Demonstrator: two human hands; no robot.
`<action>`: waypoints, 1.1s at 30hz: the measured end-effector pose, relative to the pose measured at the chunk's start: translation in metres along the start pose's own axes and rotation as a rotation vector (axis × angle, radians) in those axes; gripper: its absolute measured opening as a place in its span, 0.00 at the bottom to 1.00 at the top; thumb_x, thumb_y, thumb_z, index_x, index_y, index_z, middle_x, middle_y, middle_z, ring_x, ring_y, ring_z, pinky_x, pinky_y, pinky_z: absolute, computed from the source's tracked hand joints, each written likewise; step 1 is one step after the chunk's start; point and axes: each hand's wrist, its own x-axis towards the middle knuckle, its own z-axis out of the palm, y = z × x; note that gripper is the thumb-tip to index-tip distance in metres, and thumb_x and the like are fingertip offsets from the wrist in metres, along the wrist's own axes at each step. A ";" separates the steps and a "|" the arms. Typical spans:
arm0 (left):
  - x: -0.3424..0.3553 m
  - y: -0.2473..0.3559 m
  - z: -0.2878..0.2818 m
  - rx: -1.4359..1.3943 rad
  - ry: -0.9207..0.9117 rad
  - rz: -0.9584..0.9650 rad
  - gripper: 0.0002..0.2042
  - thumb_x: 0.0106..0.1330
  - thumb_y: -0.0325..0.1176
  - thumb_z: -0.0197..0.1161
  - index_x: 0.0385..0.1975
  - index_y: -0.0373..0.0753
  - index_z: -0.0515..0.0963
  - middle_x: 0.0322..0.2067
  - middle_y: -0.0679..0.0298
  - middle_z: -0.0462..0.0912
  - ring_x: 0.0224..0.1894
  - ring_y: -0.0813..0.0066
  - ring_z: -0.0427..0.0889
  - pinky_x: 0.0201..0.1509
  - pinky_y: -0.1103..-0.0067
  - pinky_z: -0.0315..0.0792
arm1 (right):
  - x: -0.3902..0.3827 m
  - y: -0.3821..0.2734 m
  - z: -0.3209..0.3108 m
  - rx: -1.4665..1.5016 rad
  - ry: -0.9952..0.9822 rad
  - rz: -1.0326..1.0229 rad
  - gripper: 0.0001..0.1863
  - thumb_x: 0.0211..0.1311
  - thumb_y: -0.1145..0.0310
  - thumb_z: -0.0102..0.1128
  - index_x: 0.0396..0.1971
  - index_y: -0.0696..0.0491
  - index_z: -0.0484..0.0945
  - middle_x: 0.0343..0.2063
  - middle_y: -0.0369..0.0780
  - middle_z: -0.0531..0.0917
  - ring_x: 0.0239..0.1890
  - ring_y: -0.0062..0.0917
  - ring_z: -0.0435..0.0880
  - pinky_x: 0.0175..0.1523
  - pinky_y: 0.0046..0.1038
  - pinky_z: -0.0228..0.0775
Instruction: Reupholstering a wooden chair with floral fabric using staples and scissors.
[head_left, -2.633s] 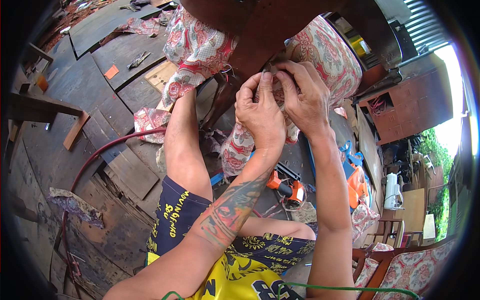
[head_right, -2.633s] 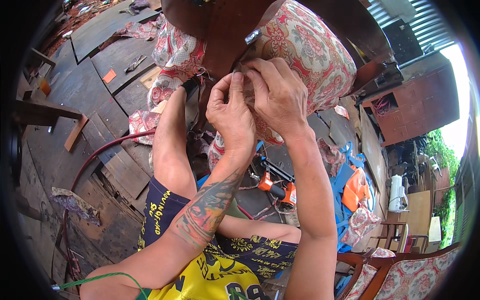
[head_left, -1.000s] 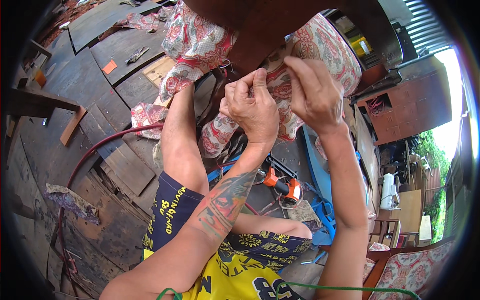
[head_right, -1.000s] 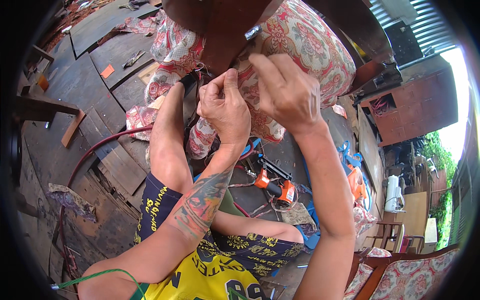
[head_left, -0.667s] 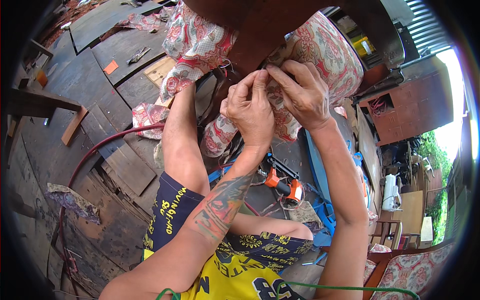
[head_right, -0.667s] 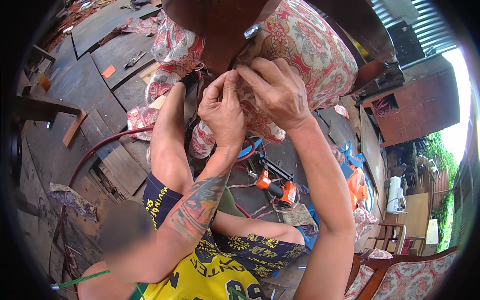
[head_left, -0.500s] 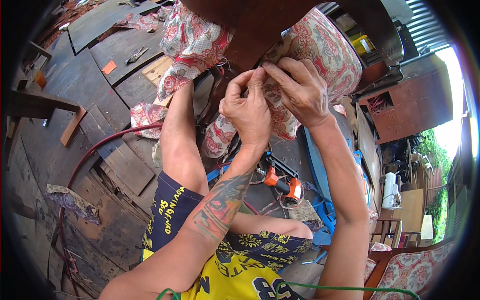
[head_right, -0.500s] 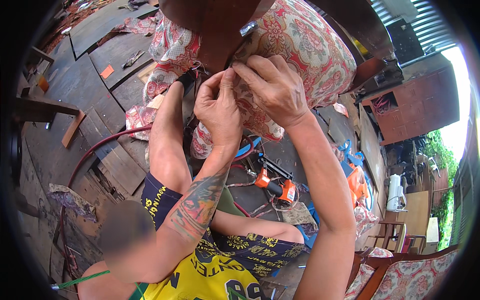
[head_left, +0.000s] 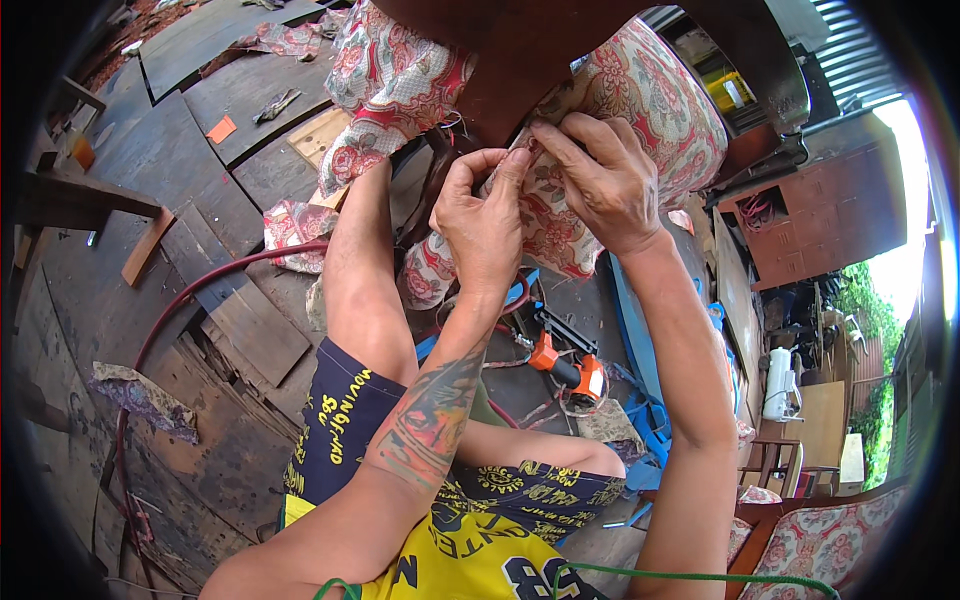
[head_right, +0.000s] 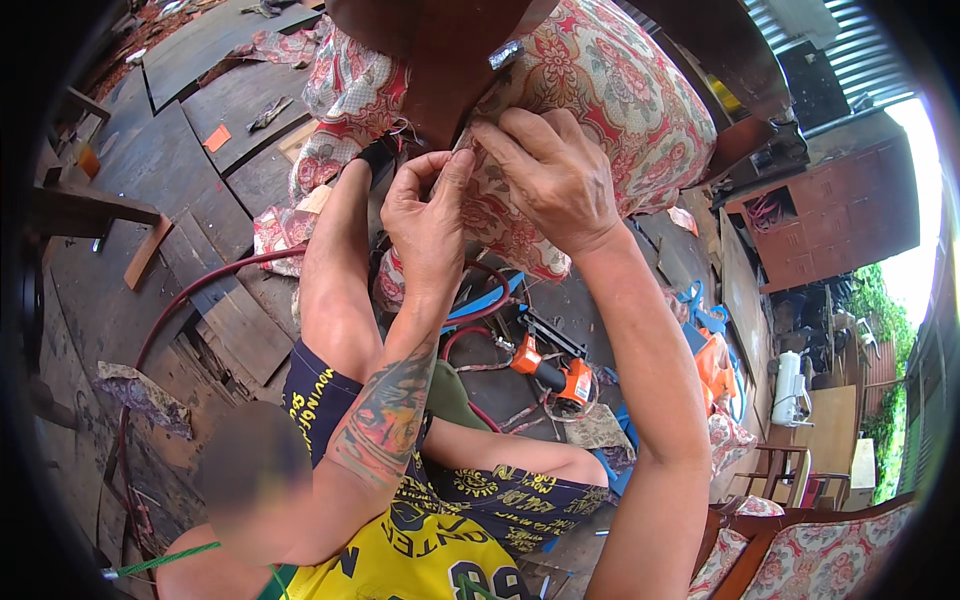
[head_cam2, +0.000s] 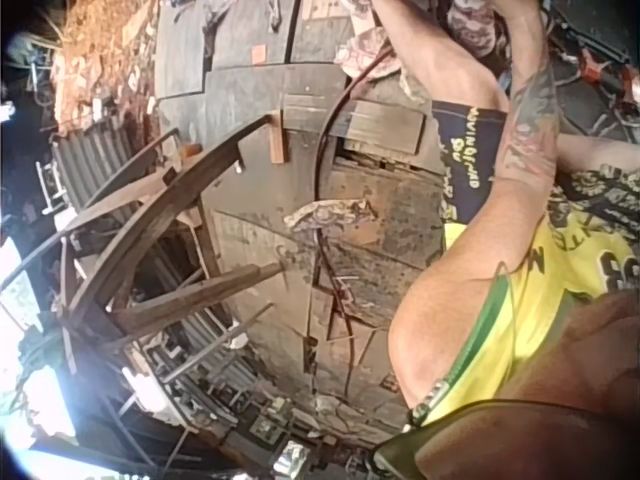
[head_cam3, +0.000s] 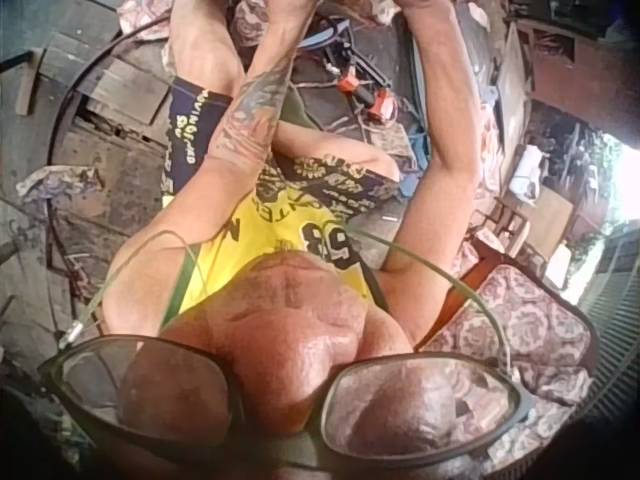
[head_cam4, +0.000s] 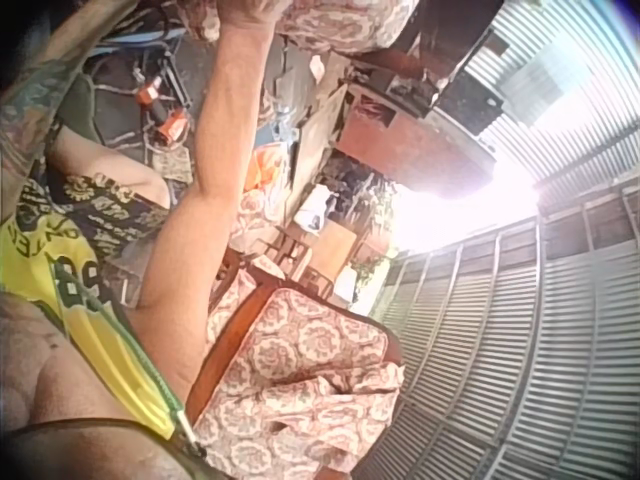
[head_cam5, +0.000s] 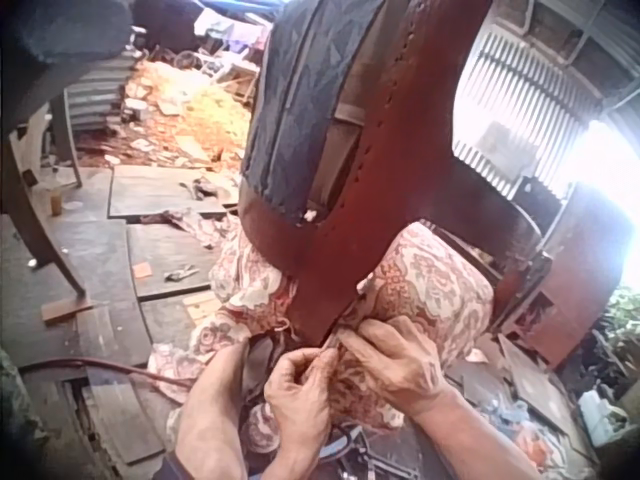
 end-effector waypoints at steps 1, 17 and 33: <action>0.001 0.001 -0.001 0.027 -0.028 -0.015 0.08 0.67 0.31 0.74 0.36 0.32 0.86 0.28 0.68 0.88 0.30 0.88 0.80 0.36 0.84 0.75 | -0.001 0.000 0.001 0.002 -0.003 0.000 0.24 0.45 0.72 0.68 0.48 0.46 0.86 0.41 0.32 0.81 0.38 0.31 0.80 0.41 0.32 0.80; 0.009 0.005 -0.009 -0.023 -0.147 -0.092 0.11 0.72 0.33 0.69 0.37 0.29 0.87 0.28 0.66 0.88 0.29 0.87 0.80 0.35 0.83 0.75 | -0.005 0.000 0.003 -0.012 0.013 -0.074 0.25 0.46 0.70 0.68 0.50 0.46 0.87 0.42 0.31 0.80 0.35 0.28 0.78 0.39 0.30 0.78; -0.002 -0.006 -0.026 0.084 -0.158 -0.076 0.12 0.68 0.35 0.74 0.38 0.32 0.85 0.31 0.68 0.88 0.34 0.87 0.80 0.40 0.83 0.75 | -0.005 -0.008 0.009 -0.019 -0.012 -0.021 0.23 0.46 0.72 0.67 0.47 0.46 0.87 0.44 0.30 0.79 0.37 0.29 0.77 0.42 0.31 0.78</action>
